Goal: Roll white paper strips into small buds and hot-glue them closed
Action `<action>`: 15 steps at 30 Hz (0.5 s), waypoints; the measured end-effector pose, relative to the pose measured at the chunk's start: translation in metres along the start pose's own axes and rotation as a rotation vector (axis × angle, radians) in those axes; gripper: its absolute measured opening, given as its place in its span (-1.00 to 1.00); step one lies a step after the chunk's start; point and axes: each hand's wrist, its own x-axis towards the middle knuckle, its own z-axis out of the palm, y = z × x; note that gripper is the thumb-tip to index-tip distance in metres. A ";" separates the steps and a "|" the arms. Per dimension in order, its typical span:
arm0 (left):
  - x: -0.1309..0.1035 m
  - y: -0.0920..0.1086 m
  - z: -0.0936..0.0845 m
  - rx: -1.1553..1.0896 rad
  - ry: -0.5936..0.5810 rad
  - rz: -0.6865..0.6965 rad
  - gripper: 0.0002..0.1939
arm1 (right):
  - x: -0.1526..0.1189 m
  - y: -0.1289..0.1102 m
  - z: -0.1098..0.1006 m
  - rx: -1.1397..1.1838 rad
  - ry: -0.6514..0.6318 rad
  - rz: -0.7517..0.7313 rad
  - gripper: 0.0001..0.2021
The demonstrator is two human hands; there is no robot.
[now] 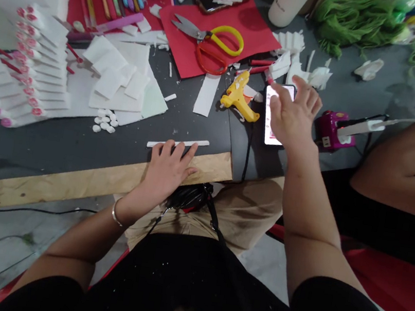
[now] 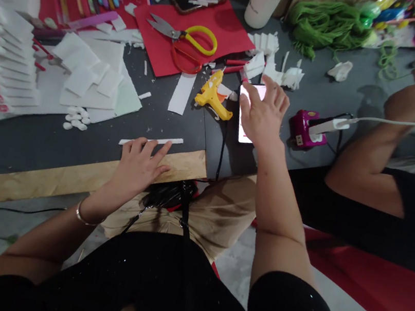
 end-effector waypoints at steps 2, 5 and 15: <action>0.000 0.000 -0.001 0.005 -0.001 0.007 -0.42 | -0.002 -0.003 -0.005 0.048 0.088 0.047 -0.52; 0.000 0.000 -0.002 0.019 -0.004 0.010 -0.42 | -0.016 -0.026 -0.012 0.136 0.116 -0.040 -0.53; 0.002 0.001 -0.008 -0.016 -0.041 -0.014 -0.44 | -0.062 -0.077 -0.013 0.156 -0.074 -0.194 -0.59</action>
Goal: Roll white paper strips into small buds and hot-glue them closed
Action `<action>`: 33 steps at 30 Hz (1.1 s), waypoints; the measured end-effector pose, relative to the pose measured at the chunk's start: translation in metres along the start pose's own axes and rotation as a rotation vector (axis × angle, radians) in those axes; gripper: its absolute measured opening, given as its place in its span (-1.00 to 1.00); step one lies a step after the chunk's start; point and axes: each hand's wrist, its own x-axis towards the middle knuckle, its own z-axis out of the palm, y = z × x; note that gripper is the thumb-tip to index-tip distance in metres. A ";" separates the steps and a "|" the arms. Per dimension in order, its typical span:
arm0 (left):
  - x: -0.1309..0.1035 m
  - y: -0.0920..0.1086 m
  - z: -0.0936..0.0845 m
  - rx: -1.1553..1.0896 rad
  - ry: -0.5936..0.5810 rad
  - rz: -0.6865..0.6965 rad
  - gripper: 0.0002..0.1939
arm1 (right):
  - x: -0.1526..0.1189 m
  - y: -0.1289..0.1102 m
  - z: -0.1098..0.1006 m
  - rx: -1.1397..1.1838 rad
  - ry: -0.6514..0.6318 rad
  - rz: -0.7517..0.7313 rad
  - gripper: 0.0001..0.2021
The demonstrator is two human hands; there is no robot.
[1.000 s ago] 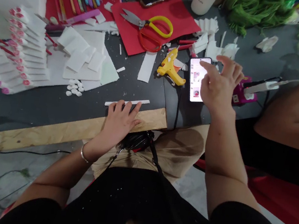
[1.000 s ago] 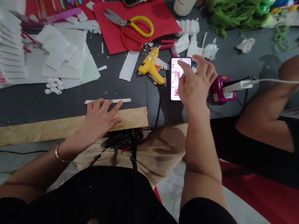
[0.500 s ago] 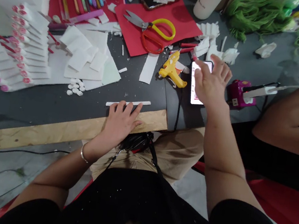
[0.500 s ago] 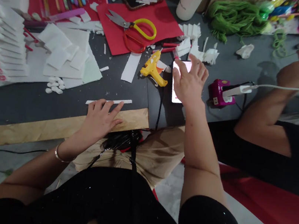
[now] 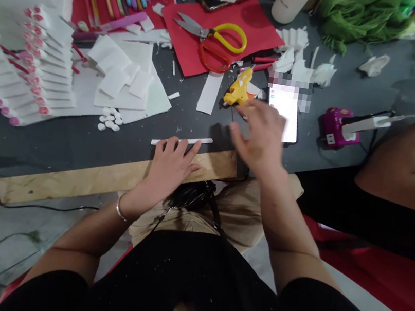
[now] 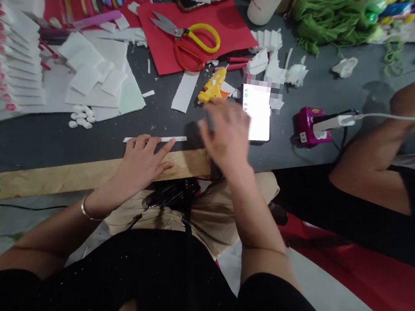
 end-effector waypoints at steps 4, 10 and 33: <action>-0.001 0.001 0.000 -0.019 -0.006 -0.007 -0.45 | -0.008 0.067 -0.012 -0.204 0.112 0.507 -0.14; -0.001 0.003 0.000 -0.017 0.012 -0.016 -0.44 | -0.009 0.104 0.020 -0.188 0.078 0.532 -0.09; -0.001 0.000 0.001 -0.051 -0.004 0.013 -0.46 | -0.007 0.007 0.000 0.010 0.158 0.014 -0.61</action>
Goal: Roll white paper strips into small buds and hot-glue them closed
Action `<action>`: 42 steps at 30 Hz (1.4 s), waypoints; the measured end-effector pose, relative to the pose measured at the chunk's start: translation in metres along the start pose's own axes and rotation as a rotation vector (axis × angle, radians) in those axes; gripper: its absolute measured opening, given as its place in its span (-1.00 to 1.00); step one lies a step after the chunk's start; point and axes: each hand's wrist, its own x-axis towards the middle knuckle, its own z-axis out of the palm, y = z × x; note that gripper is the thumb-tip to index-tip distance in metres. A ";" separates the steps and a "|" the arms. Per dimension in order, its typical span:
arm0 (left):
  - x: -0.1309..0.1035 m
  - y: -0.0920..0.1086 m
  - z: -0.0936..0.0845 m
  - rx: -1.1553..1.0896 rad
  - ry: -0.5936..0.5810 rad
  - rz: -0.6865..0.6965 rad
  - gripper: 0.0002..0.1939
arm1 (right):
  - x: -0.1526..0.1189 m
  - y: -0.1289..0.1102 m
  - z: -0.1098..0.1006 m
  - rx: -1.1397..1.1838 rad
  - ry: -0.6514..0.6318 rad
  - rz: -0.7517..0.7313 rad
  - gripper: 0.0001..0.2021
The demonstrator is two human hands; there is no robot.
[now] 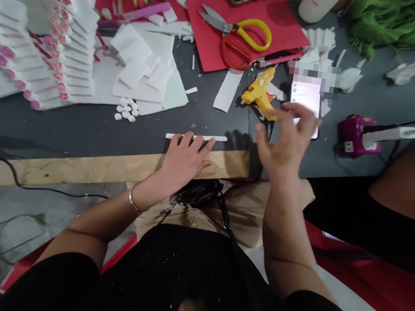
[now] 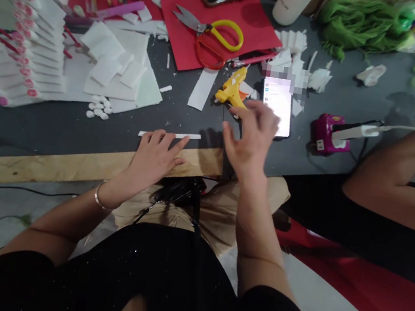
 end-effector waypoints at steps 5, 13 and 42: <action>-0.001 0.000 0.000 -0.007 0.002 -0.003 -0.47 | -0.012 -0.035 0.025 0.100 -0.212 -0.313 -0.78; 0.003 -0.016 0.005 -0.067 0.049 -0.010 -0.61 | -0.006 -0.025 0.041 0.095 -0.294 -0.346 -0.80; 0.010 -0.059 0.022 -0.035 0.202 0.052 -0.66 | -0.001 -0.029 0.045 -0.024 -0.322 -0.449 -0.73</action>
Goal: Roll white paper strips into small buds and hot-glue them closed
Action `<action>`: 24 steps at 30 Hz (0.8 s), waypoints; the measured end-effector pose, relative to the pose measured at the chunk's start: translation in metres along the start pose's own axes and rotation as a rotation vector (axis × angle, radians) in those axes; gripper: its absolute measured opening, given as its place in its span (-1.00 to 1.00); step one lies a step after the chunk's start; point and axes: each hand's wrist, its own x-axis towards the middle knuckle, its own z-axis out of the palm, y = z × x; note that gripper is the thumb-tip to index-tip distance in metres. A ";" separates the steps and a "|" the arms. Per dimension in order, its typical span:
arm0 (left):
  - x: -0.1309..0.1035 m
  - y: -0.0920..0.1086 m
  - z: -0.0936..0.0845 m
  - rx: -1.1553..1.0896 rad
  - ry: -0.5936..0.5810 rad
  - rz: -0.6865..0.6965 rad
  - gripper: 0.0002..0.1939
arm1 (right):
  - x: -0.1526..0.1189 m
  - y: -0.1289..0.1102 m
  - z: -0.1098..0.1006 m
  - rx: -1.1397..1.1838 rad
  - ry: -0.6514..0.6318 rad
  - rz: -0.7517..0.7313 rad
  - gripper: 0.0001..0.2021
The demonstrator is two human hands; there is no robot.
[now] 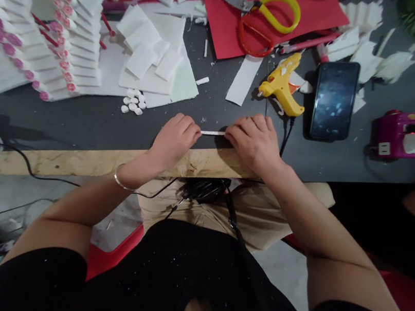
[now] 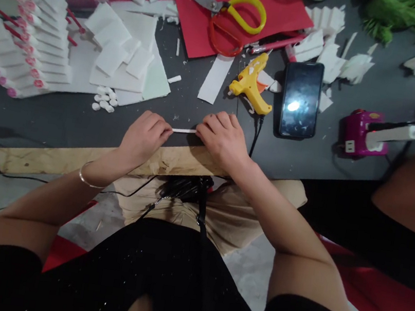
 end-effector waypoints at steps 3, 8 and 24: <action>0.000 0.000 0.000 -0.018 -0.044 -0.060 -0.67 | 0.000 -0.002 0.001 0.013 0.029 0.061 -0.75; 0.001 -0.002 0.001 -0.018 -0.058 -0.115 -0.69 | 0.003 -0.004 -0.001 -0.029 0.002 0.107 -0.77; -0.026 -0.021 0.000 0.050 0.119 -0.017 -0.77 | -0.003 -0.003 0.001 -0.021 0.024 0.086 -0.83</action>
